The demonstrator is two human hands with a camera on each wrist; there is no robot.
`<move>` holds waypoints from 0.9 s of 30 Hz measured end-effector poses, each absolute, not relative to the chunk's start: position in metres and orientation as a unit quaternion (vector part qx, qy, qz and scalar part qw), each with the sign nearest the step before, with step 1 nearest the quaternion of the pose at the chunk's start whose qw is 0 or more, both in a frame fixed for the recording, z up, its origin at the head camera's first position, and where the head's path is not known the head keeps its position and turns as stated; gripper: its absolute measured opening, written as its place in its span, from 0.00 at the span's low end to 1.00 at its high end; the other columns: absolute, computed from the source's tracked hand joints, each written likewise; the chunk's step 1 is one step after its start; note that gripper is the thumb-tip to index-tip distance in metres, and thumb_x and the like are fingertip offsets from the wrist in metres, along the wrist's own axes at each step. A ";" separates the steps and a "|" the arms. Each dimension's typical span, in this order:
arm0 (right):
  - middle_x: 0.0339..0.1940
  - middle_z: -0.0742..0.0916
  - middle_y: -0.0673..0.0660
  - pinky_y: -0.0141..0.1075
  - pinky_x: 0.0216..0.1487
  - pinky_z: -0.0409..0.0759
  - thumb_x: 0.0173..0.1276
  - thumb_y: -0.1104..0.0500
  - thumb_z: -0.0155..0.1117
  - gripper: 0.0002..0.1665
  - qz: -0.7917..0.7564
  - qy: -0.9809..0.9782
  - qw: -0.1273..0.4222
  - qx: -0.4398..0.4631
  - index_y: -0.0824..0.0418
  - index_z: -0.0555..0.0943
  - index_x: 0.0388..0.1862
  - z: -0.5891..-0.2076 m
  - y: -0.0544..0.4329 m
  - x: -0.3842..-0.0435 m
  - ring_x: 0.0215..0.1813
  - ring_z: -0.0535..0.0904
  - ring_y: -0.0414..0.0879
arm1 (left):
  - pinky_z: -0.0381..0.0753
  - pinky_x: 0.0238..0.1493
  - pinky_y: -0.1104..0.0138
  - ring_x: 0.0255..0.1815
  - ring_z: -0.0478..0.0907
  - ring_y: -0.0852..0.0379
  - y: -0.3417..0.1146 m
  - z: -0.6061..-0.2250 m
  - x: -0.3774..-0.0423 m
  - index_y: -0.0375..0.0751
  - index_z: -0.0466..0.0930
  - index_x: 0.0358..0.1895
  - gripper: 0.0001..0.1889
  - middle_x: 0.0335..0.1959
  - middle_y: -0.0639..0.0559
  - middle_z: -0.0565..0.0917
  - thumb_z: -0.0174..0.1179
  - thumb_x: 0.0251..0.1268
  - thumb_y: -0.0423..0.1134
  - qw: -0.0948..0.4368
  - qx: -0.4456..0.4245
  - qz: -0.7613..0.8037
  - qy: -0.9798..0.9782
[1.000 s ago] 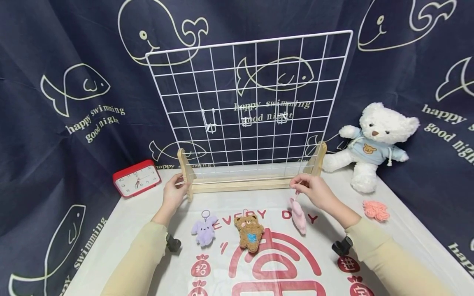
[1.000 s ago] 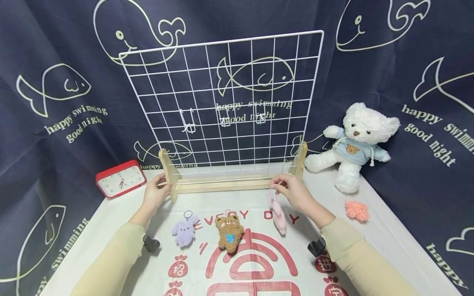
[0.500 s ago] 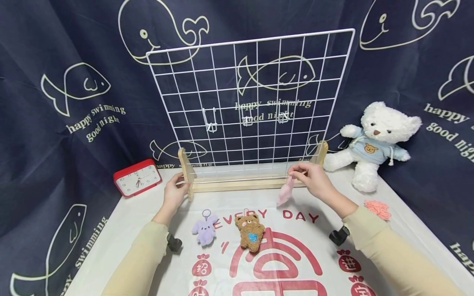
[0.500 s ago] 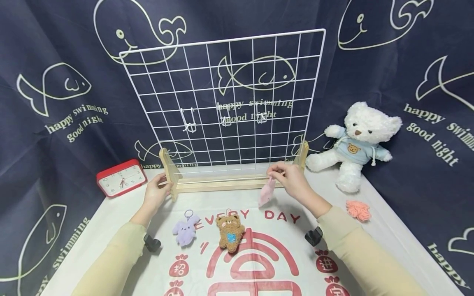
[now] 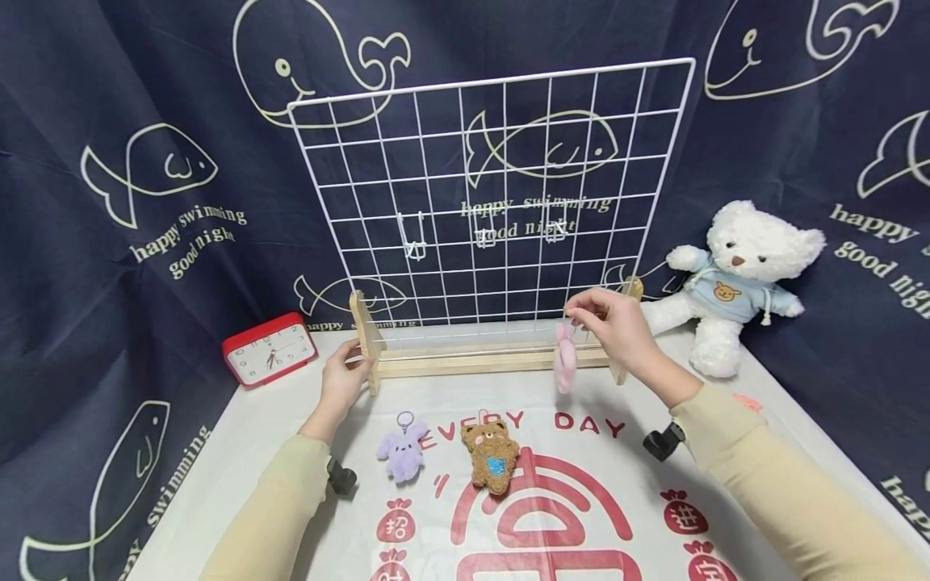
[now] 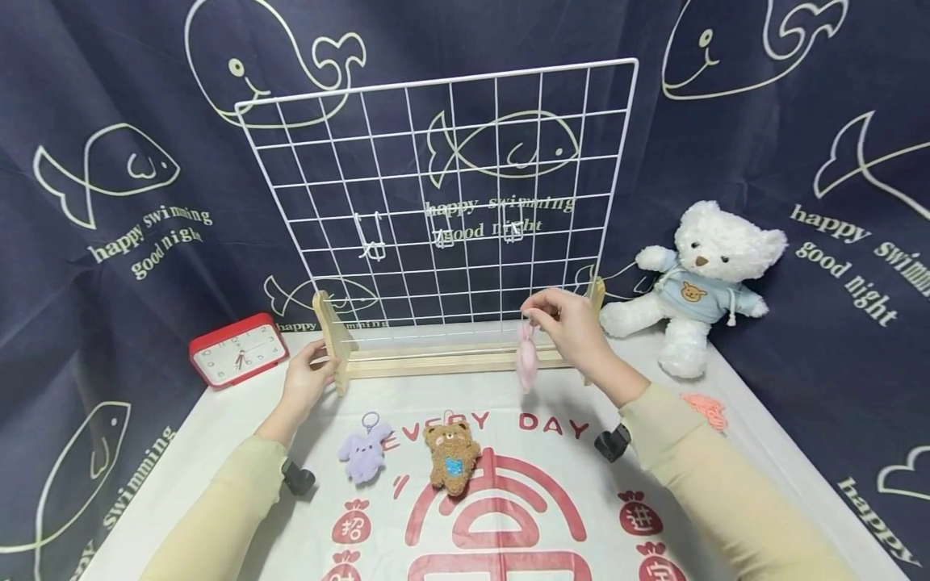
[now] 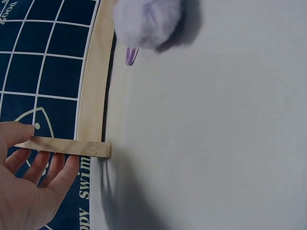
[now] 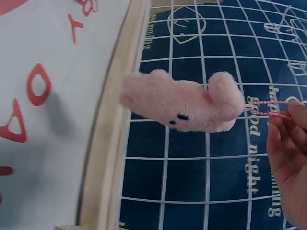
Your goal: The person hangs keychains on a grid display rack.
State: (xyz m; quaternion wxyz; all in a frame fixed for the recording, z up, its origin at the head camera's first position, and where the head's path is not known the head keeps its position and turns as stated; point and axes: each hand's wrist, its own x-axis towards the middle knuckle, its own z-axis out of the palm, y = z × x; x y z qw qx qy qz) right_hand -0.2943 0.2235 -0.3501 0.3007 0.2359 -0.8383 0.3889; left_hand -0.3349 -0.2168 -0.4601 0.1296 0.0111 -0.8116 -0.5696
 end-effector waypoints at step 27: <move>0.30 0.89 0.55 0.20 0.30 0.71 0.66 0.67 0.72 0.02 0.368 -0.790 0.428 0.238 0.63 0.89 0.37 -0.281 0.209 -0.302 0.30 0.77 0.26 | 0.83 0.37 0.78 0.54 0.82 0.35 -0.218 -0.460 -0.336 0.31 0.74 0.66 0.24 0.57 0.30 0.81 0.61 0.67 0.27 0.133 0.008 -0.562 -0.816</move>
